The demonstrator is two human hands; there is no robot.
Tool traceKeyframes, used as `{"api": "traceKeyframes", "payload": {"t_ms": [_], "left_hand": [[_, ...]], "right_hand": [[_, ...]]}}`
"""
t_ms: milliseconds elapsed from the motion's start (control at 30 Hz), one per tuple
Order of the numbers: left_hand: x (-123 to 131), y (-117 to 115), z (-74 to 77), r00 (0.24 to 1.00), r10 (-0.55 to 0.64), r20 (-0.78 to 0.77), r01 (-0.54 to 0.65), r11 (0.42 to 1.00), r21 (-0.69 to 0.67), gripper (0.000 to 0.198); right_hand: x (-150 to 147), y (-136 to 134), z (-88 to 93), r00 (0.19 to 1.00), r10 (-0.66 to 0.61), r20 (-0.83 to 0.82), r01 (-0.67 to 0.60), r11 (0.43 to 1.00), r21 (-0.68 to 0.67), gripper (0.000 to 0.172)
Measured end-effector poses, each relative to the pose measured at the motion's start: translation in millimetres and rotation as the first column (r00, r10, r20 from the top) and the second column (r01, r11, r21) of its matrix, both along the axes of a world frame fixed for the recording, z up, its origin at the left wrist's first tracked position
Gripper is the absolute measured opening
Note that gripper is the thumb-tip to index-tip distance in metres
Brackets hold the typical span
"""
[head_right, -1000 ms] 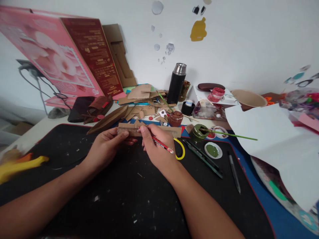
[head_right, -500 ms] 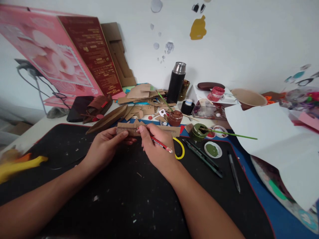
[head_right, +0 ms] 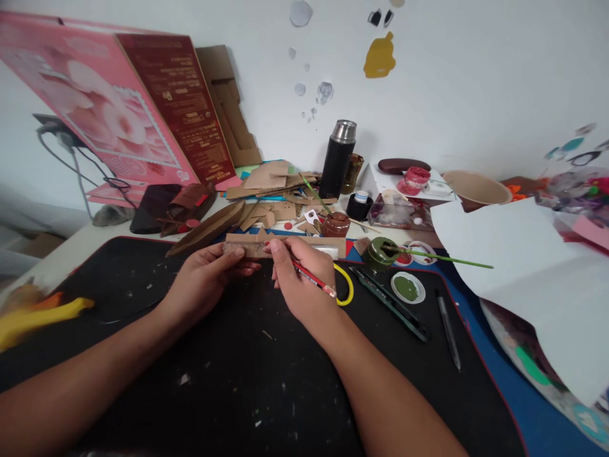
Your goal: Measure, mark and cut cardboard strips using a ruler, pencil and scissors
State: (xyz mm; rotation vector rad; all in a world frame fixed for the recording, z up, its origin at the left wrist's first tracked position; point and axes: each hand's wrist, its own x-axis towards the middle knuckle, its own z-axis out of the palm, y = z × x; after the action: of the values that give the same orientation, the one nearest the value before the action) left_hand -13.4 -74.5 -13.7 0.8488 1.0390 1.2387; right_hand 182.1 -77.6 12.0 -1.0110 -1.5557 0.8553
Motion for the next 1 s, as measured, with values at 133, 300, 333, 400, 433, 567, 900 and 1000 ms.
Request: {"api": "traceKeyframes", "payload": {"t_ms": [133, 300, 333, 400, 433, 567, 900, 1000], "left_hand": [[-0.2, -0.1, 0.1, 1.000, -0.001, 0.002, 0.001, 1.000, 0.002, 0.038], [-0.9, -0.1, -0.6, 1.000, -0.002, -0.012, 0.002, 1.000, -0.001, 0.038], [-1.1, 0.0, -0.9, 1.000, -0.001, -0.017, 0.001, 1.000, 0.002, 0.038], [-1.4, 0.3, -1.4, 1.000, -0.003, -0.021, 0.003, 1.000, 0.007, 0.039], [-1.6, 0.4, -1.6, 1.000, -0.004, -0.022, 0.004, 1.000, 0.008, 0.039], [-1.4, 0.5, -1.4, 1.000, -0.004, -0.021, 0.004, 1.000, 0.009, 0.039], [-0.3, 0.5, -0.4, 1.000, 0.012, -0.007, -0.012, 1.000, 0.009, 0.038], [0.0, 0.6, -0.1, 1.000, 0.011, -0.008, -0.011, 1.000, 0.016, 0.037]], "right_hand": [[-0.4, -0.3, 0.3, 1.000, 0.005, 0.000, -0.005, 1.000, 0.007, 0.035], [-0.3, 0.0, 0.9, 1.000, 0.003, 0.005, -0.003, 1.000, -0.001, 0.036], [-0.2, 0.0, 0.9, 1.000, 0.004, 0.007, -0.004, 1.000, -0.001, 0.036], [-0.1, 0.0, 0.8, 1.000, 0.003, 0.007, -0.003, 1.000, -0.002, 0.036], [-0.1, -0.2, 0.9, 1.000, 0.002, 0.006, -0.002, 1.000, -0.005, 0.036], [-0.5, -0.9, 1.5, 1.000, 0.006, -0.003, -0.006, 1.000, -0.002, 0.035], [-0.8, -1.2, 2.8, 0.999, -0.002, 0.035, 0.002, 1.000, -0.005, 0.036], [-0.7, -1.2, 3.6, 0.999, -0.001, 0.044, 0.001, 1.000, -0.013, 0.036]]}}
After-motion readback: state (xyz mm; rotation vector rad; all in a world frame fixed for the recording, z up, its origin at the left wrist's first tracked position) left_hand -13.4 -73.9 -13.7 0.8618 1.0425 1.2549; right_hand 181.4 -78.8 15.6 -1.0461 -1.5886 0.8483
